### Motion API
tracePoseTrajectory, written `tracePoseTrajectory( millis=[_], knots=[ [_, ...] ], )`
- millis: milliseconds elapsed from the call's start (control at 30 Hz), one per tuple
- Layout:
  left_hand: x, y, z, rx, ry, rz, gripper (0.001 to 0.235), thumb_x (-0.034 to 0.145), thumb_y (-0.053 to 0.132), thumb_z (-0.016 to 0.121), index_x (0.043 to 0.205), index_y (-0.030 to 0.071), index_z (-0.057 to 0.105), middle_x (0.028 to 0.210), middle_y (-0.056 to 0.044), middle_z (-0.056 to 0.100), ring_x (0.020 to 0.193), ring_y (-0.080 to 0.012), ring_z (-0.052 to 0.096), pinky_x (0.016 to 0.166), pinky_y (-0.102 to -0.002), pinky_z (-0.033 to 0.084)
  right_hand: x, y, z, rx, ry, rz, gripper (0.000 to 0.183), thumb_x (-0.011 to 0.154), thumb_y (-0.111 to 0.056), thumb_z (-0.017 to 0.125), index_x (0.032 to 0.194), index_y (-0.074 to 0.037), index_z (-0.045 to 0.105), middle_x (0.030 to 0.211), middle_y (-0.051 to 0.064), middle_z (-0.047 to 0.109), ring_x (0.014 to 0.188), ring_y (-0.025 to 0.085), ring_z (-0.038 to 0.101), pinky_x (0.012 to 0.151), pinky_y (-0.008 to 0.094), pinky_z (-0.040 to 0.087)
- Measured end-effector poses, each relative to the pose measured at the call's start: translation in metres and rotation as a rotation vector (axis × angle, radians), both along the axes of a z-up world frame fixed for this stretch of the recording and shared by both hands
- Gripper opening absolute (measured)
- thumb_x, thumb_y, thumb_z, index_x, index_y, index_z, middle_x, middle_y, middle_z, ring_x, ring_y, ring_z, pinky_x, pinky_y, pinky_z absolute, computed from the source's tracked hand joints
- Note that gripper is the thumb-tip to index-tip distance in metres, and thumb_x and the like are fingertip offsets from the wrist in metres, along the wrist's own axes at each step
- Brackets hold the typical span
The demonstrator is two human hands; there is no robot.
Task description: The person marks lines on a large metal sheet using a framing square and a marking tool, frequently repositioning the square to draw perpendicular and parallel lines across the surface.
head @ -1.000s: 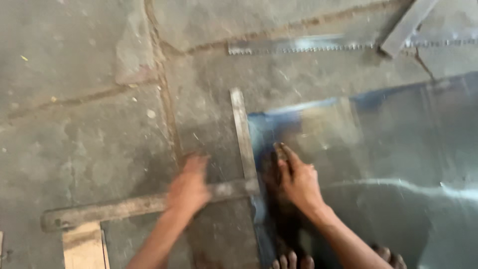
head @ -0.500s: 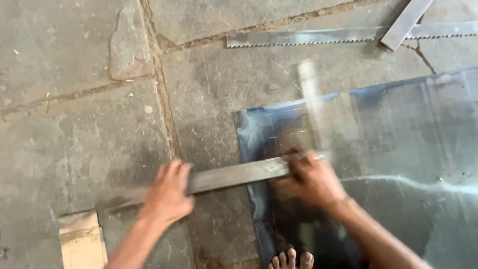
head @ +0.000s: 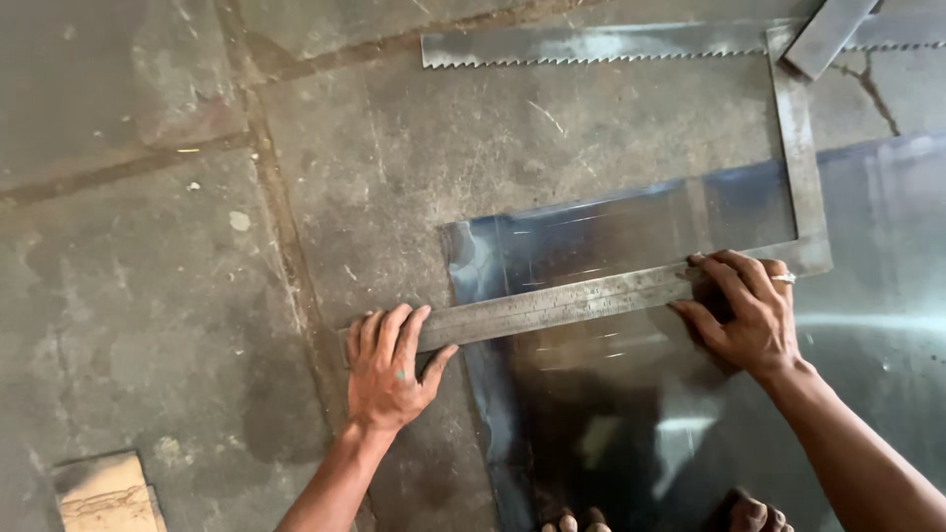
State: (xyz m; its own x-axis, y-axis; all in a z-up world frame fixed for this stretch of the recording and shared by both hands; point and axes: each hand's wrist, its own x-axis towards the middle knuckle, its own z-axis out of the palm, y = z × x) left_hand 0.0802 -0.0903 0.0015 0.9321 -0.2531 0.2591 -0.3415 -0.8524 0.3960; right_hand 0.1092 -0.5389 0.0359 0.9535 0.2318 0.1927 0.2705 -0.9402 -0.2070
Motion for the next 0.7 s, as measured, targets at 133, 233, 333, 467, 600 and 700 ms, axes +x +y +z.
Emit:
tracePoseTrajectory(
  millis=[133, 233, 333, 467, 600, 700],
  knots=[
    [0.003, -0.001, 0.008, 0.014, 0.017, 0.000, 0.059, 0.087, 0.047, 0.077, 0.129, 0.006, 0.065, 0.124, -0.012, 0.059, 0.116, -0.0346, 0.055, 0.103, -0.055, 0.041, 0.002, -0.003, -0.001, 0.013, 0.014, -0.004, 0.059, 0.075, -0.036, 0.086, 0.127, -0.011, 0.071, 0.130, 0.012, 0.064, 0.117, 0.031, 0.057, 0.103, 0.045, 0.043],
    [0.003, -0.001, 0.009, 0.016, 0.032, -0.004, 0.059, 0.086, 0.047, 0.077, 0.128, 0.006, 0.065, 0.123, -0.011, 0.059, 0.114, -0.0336, 0.055, 0.101, -0.055, 0.041, 0.002, -0.006, -0.005, 0.016, 0.001, 0.021, 0.059, 0.076, -0.033, 0.087, 0.127, -0.008, 0.070, 0.127, 0.011, 0.065, 0.115, 0.029, 0.060, 0.103, 0.046, 0.042],
    [0.002, -0.001, 0.009, 0.026, 0.043, -0.010, 0.060, 0.086, 0.046, 0.078, 0.127, 0.006, 0.066, 0.123, -0.011, 0.059, 0.114, -0.0335, 0.055, 0.101, -0.055, 0.041, -0.002, -0.010, -0.008, 0.034, -0.017, 0.028, 0.057, 0.078, -0.033, 0.086, 0.127, -0.008, 0.070, 0.128, 0.013, 0.064, 0.117, 0.030, 0.058, 0.106, 0.043, 0.042],
    [0.005, 0.000, 0.009, -0.001, 0.039, -0.009, 0.060, 0.085, 0.046, 0.078, 0.129, 0.006, 0.066, 0.124, -0.010, 0.059, 0.115, -0.0324, 0.055, 0.101, -0.053, 0.040, 0.004, 0.003, -0.003, -0.006, 0.028, 0.056, 0.045, 0.084, -0.021, 0.079, 0.126, -0.006, 0.074, 0.120, 0.017, 0.067, 0.100, 0.028, 0.062, 0.091, 0.043, 0.049],
    [0.000, 0.002, 0.003, -0.001, 0.042, 0.009, 0.060, 0.084, 0.045, 0.078, 0.130, 0.008, 0.067, 0.127, -0.009, 0.060, 0.118, -0.0326, 0.055, 0.104, -0.054, 0.040, 0.021, 0.060, 0.011, 0.201, 0.222, 0.179, 0.022, 0.091, -0.011, 0.073, 0.112, -0.015, 0.078, 0.105, 0.006, 0.071, 0.087, 0.023, 0.068, 0.074, 0.036, 0.058],
    [0.000, 0.002, 0.005, -0.022, 0.060, 0.003, 0.059, 0.085, 0.045, 0.077, 0.130, 0.008, 0.066, 0.126, -0.010, 0.059, 0.118, -0.0325, 0.055, 0.103, -0.054, 0.039, 0.057, 0.096, 0.031, 0.113, 0.332, 0.256, 0.024, 0.083, -0.010, 0.072, 0.104, -0.016, 0.081, 0.098, 0.003, 0.073, 0.082, 0.024, 0.070, 0.070, 0.037, 0.059]
  ],
)
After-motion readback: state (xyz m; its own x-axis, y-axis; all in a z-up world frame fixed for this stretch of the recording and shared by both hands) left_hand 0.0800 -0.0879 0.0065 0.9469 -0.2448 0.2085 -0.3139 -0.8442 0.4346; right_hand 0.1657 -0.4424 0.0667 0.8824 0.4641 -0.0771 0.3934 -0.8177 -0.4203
